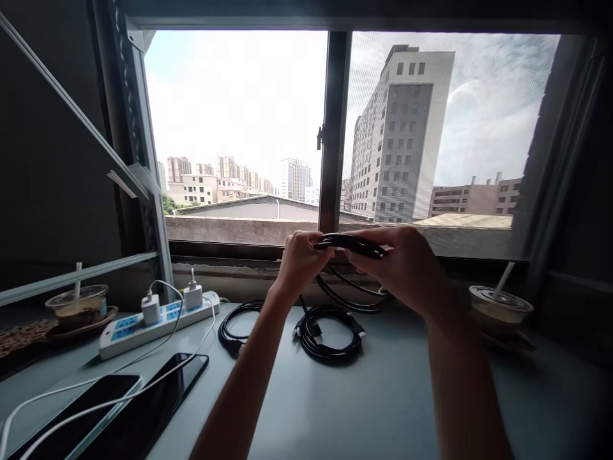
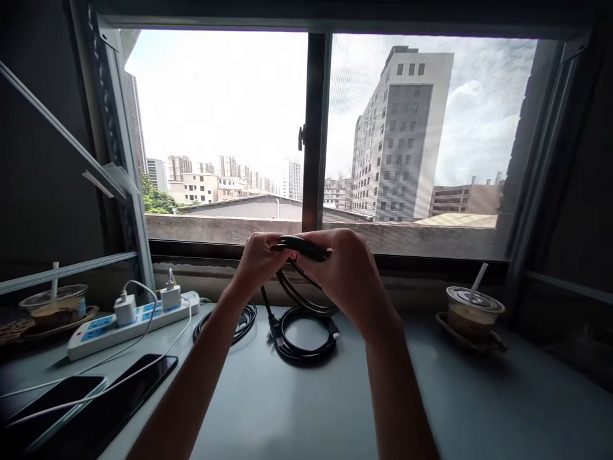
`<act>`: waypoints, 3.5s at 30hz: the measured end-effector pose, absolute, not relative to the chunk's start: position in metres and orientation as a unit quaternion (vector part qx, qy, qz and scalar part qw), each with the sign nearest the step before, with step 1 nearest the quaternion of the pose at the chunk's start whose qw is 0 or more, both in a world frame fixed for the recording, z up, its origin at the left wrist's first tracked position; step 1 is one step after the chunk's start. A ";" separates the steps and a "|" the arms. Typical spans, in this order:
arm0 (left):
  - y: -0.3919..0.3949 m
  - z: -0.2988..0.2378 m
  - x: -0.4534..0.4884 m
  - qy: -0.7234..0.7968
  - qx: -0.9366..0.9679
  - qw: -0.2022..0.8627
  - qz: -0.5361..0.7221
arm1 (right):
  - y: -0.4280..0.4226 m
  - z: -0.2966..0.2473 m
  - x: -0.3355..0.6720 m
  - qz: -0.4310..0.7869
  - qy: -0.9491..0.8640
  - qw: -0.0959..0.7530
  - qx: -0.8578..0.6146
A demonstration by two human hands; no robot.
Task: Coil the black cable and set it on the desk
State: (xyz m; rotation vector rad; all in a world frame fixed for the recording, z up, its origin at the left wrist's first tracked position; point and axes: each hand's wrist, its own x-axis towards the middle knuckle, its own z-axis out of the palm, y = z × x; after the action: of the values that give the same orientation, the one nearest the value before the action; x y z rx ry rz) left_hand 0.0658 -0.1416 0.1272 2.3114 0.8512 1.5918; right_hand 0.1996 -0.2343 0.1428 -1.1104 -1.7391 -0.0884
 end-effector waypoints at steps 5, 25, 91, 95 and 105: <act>-0.139 0.129 0.060 0.268 0.748 0.229 0.562 | -0.237 0.145 0.202 -0.010 -0.698 0.581 -0.417; -0.160 0.141 0.063 0.164 0.506 0.470 0.704 | -0.207 0.132 0.204 0.087 -0.668 0.561 -0.482; -0.154 0.137 0.064 0.165 0.486 0.441 0.736 | -0.224 0.141 0.205 0.122 -0.780 0.489 -0.371; -0.155 0.136 0.069 0.152 0.461 0.440 0.756 | -0.222 0.141 0.200 0.046 -0.712 0.567 -0.412; -0.150 0.137 0.061 0.201 0.476 0.437 0.736 | -0.216 0.141 0.198 -0.041 -0.670 0.640 -0.374</act>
State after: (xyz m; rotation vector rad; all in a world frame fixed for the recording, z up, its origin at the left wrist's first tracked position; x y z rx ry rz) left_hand 0.0605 -0.1498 0.1369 1.1837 0.4987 1.8306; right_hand 0.1982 -0.2156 0.1411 -0.8533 -1.5279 -0.0931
